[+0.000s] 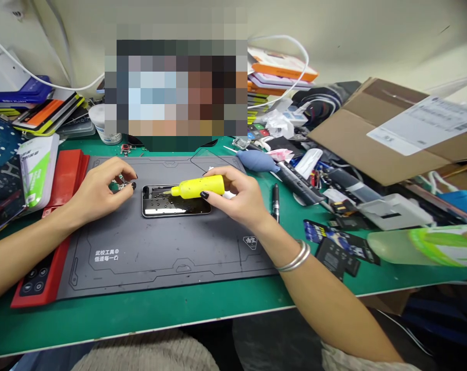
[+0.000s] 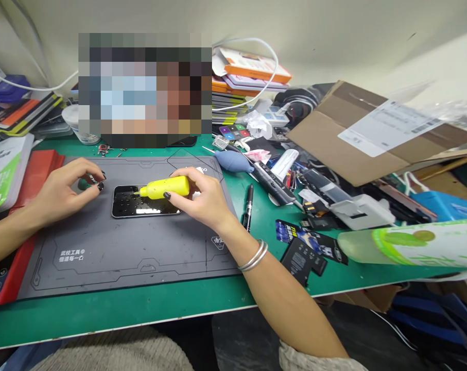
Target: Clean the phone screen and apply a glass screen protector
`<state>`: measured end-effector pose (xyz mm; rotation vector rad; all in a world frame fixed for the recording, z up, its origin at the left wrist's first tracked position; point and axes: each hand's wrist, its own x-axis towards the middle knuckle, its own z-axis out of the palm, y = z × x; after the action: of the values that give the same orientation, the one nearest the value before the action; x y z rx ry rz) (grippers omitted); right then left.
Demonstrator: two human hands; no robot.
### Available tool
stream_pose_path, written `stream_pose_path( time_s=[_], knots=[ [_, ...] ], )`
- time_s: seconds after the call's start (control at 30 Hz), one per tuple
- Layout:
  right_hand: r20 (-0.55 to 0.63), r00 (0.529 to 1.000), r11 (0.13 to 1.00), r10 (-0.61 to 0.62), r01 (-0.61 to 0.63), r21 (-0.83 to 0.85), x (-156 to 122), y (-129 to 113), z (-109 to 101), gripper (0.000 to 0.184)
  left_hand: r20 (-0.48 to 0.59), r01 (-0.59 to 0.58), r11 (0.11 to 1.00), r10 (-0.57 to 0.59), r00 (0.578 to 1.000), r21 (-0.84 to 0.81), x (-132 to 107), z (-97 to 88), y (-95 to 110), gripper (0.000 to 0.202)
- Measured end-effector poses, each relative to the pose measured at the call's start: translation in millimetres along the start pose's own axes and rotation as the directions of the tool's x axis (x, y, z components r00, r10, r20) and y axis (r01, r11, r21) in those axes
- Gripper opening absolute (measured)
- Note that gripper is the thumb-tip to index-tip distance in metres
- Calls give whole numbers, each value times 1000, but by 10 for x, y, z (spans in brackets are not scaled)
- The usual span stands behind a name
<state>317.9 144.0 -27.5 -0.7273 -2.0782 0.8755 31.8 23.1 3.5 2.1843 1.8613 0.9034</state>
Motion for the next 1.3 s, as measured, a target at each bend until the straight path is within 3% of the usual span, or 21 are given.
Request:
stream_pose_path(
  time_s=[0.27,0.57,0.8,1.17,1.3],
  knots=[
    [-33,999,999,44,-43,10,-3,18,-9,28,0,12,1000,-12,1000,7,6,2,16,13],
    [52,998,999,46,-47,23,8,44,32,33,8,10,1000,-10,1000,13,9,-5,7,13],
    [-31,998,999,50,-49,21,8,9,-30,31,13,47,999,-48,999,17,15,-18,31,14],
    [-71,995,997,72,-70,29,36,10,-73,29,20,39,999,-40,999,20,8,-24,34,13],
    [-36,996,997,76,-75,29,34,27,-63,31,22,38,999,-38,999,22,15,-25,38,13]
  ],
)
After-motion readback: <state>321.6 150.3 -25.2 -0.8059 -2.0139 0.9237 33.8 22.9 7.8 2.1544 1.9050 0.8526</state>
